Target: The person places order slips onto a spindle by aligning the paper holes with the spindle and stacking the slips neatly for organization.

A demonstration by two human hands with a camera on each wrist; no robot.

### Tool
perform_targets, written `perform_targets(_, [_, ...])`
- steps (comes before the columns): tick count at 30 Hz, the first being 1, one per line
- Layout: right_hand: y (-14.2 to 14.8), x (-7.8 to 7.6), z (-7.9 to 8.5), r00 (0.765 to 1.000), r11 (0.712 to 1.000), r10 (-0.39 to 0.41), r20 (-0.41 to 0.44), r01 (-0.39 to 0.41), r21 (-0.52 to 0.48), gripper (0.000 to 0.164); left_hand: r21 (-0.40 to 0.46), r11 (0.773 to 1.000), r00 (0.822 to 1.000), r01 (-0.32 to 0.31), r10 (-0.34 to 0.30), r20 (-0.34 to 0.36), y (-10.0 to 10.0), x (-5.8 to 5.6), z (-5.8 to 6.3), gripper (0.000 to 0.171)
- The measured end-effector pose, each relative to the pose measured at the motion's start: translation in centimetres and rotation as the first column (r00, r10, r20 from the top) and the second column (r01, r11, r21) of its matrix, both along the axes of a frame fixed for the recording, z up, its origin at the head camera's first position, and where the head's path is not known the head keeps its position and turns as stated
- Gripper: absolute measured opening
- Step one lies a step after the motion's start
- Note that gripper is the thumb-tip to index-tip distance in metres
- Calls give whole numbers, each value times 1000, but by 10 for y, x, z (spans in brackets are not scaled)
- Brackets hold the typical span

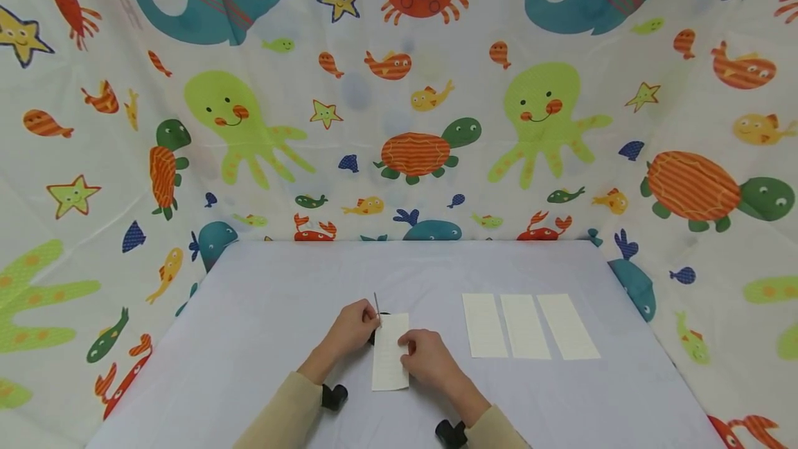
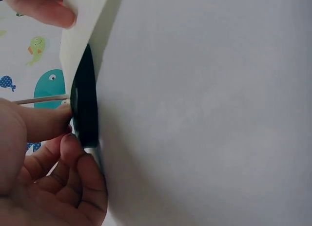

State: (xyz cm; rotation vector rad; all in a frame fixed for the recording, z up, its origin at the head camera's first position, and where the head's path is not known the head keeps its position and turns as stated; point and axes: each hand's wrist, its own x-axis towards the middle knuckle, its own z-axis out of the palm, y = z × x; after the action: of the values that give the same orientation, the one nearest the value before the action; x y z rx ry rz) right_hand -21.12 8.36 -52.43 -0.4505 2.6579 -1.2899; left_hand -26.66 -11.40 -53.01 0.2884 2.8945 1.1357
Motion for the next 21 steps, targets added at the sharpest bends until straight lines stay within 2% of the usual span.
perform_targets(4, [1, 0, 1, 1000, 1000, 7, 10, -7, 1, 24, 17, 1000, 1000, 20, -20, 0, -4, 4, 1, 14])
perform_targets(11, [3, 0, 1, 1000, 1000, -2, 16, 2, 2, 24, -24, 993, 992, 118, -118, -33, -9, 11, 1, 17])
perform_targets(16, [3, 1, 2, 1000, 1000, 7, 5, -7, 4, 24, -23, 987, 987, 159, -159, -1, -11, 14, 4, 24])
perform_targets(21, [3, 3, 3, 1000, 1000, 16, -1, -16, 23, 26, -6, 986, 986, 168, -168, 24, -13, 18, 7, 34])
